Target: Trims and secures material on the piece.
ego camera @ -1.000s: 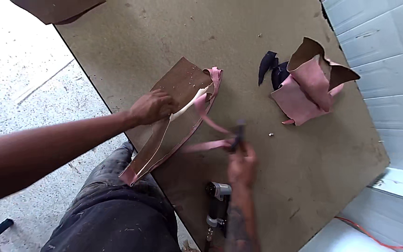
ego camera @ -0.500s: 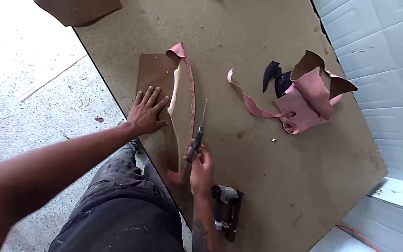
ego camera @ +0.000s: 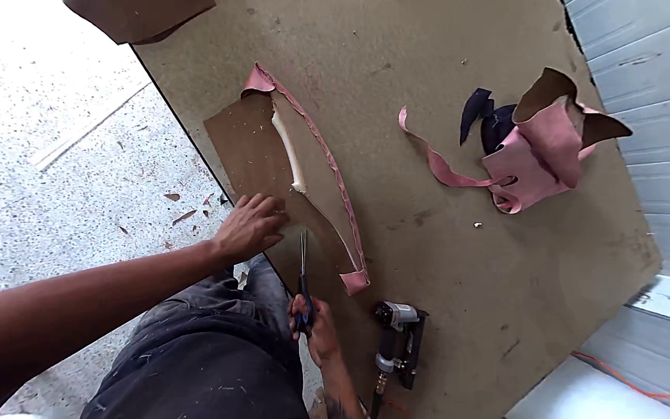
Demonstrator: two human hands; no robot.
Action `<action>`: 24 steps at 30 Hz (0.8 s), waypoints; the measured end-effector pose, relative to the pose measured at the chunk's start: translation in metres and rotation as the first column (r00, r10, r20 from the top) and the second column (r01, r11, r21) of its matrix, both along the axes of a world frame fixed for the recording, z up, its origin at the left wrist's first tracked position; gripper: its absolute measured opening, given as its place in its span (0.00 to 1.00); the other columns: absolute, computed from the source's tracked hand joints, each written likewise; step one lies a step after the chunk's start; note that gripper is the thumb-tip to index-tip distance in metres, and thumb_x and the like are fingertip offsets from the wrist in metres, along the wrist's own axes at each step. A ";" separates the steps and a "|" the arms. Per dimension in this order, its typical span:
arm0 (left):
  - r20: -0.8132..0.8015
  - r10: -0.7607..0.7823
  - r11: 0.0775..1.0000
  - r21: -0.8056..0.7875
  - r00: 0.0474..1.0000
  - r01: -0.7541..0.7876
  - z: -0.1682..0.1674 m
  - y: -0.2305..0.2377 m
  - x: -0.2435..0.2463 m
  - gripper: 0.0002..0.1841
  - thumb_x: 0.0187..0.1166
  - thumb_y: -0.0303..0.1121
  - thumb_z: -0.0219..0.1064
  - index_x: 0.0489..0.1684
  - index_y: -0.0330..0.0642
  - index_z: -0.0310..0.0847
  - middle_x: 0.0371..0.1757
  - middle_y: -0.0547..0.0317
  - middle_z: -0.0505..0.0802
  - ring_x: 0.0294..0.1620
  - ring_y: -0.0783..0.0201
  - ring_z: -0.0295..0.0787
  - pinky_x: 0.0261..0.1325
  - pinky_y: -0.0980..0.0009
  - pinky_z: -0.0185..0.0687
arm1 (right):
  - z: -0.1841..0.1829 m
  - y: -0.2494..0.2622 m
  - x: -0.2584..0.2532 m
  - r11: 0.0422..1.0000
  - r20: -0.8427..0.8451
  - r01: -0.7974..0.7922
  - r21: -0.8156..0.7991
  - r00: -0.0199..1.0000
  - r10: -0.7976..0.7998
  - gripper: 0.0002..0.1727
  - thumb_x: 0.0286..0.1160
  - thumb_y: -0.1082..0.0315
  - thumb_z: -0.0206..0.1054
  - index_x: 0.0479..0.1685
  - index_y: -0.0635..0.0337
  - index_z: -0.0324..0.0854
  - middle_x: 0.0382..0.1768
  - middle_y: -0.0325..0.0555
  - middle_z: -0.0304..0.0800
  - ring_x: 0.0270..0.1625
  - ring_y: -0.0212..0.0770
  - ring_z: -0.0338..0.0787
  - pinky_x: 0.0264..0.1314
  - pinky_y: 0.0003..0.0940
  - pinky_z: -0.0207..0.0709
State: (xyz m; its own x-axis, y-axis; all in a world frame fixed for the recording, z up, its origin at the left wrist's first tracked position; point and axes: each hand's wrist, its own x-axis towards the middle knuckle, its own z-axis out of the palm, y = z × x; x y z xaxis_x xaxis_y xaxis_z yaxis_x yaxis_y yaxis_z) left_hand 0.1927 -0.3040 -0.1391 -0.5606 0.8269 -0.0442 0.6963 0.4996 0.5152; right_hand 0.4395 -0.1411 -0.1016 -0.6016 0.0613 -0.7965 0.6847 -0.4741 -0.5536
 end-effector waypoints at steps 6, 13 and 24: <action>-0.021 -0.059 0.987 0.145 0.998 0.061 -0.029 0.039 -0.014 0.12 0.82 0.48 0.67 0.54 0.60 0.90 0.55 0.67 0.89 0.63 0.59 0.81 0.63 0.55 0.75 | -0.014 -0.003 -0.048 0.987 -0.008 0.157 -0.024 0.988 -0.157 0.24 0.82 0.49 0.66 0.36 0.66 0.82 0.28 0.50 0.84 0.20 0.34 0.79 0.19 0.26 0.74; -0.005 -0.046 0.965 0.260 0.999 0.045 -0.027 0.033 -0.015 0.10 0.85 0.41 0.62 0.43 0.57 0.92 0.46 0.69 0.90 0.56 0.62 0.83 0.57 0.59 0.74 | -0.022 -0.006 -0.054 0.973 -0.041 0.214 -0.084 0.975 -0.218 0.26 0.75 0.44 0.72 0.35 0.63 0.82 0.25 0.47 0.81 0.17 0.31 0.74 0.16 0.23 0.67; 0.123 -0.009 0.962 0.272 0.992 -0.025 -0.025 0.023 -0.007 0.09 0.84 0.40 0.65 0.47 0.59 0.94 0.50 0.71 0.92 0.59 0.65 0.83 0.60 0.60 0.78 | -0.029 0.005 -0.054 0.977 -0.044 0.182 -0.109 0.981 -0.188 0.21 0.72 0.55 0.79 0.30 0.67 0.84 0.22 0.49 0.81 0.16 0.31 0.75 0.16 0.23 0.70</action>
